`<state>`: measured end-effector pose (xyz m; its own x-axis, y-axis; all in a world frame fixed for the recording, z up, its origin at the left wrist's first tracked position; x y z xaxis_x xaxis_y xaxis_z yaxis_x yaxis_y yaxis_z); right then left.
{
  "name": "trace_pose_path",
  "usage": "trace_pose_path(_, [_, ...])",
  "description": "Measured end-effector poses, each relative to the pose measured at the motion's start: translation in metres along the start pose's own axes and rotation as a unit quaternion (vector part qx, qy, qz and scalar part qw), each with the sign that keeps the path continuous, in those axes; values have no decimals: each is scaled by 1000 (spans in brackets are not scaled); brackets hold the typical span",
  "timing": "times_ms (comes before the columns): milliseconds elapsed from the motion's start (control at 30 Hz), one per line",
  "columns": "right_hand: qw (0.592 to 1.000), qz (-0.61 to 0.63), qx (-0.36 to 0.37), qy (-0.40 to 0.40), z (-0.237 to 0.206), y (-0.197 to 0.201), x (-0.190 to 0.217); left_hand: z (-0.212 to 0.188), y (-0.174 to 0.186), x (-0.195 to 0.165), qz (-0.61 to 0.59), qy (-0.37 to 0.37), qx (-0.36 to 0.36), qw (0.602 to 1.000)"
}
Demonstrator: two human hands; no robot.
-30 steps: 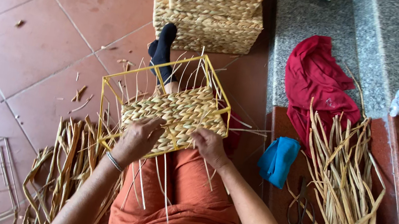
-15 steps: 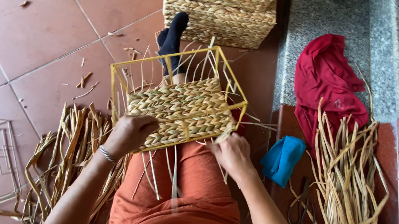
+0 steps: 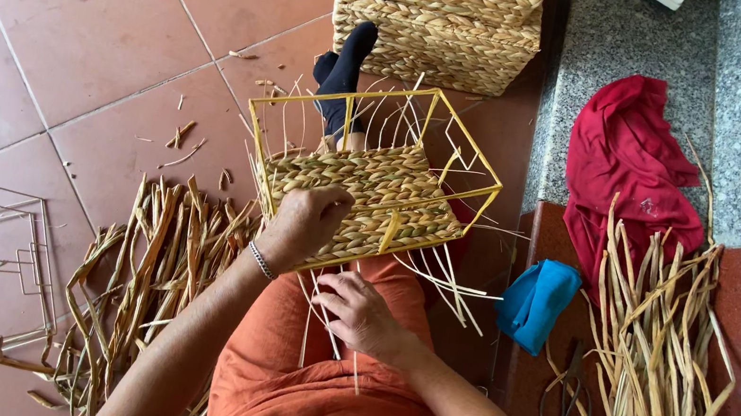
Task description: The person sits on the floor weaving a water hyacinth panel onto a yellow metal basket frame. They tuck and tighten woven strands, trim excess material with scissors, rotate the frame to work different sides, and bend protruding sticks over the frame edges.
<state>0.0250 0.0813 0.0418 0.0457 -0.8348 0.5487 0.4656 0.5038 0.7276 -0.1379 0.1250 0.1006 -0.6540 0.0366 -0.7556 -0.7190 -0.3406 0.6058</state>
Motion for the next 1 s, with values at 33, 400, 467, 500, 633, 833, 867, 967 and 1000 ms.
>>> trace_pose_path(33, [1000, 6, -22, 7, 0, -4, -5, -1, 0, -1, -10, 1, 0, 1000])
trace_pose_path(400, [938, 228, -122, -231, 5, -36, -75, -35, 32, 1, 101, -90, -33, 990])
trace_pose_path(467, [941, 262, -189, -103, 10, -28, -55, -40, 33, 9, 122, -65, -40, 990])
trace_pose_path(500, [929, 301, -178, -124, 11, -33, -56, -42, 26, 16, 141, -27, -23, 989])
trace_pose_path(633, [761, 560, -155, -288, 7, -74, -75, -59, 18, 9, 204, -117, -137, 962])
trace_pose_path(833, [693, 575, -110, -420, -9, -101, -81, -57, 13, 31, 220, -132, -116, 960])
trace_pose_path(867, [694, 572, -104, -425, -12, -102, -79, -57, 13, 34, 220, -134, -117, 959])
trace_pose_path(967, [717, 538, -104, -431, -25, -101, -75, -60, 13, 36, 209, -141, -118, 961])
trace_pose_path(1000, [725, 528, -109, -428, -30, -100, -75, -60, 14, 36, 201, -146, -123, 961])
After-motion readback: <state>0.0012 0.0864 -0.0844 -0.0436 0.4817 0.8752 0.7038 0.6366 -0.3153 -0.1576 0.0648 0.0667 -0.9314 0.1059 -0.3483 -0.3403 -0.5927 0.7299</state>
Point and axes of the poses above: each hand's wrist, its own z-axis towards the middle knuckle, its own y-axis out of the back of the hand, x = y × z, the point moved 7 cm from there along z, towards the middle knuckle, and after that the axes turned 1 degree about z, right-handed, at the moved point
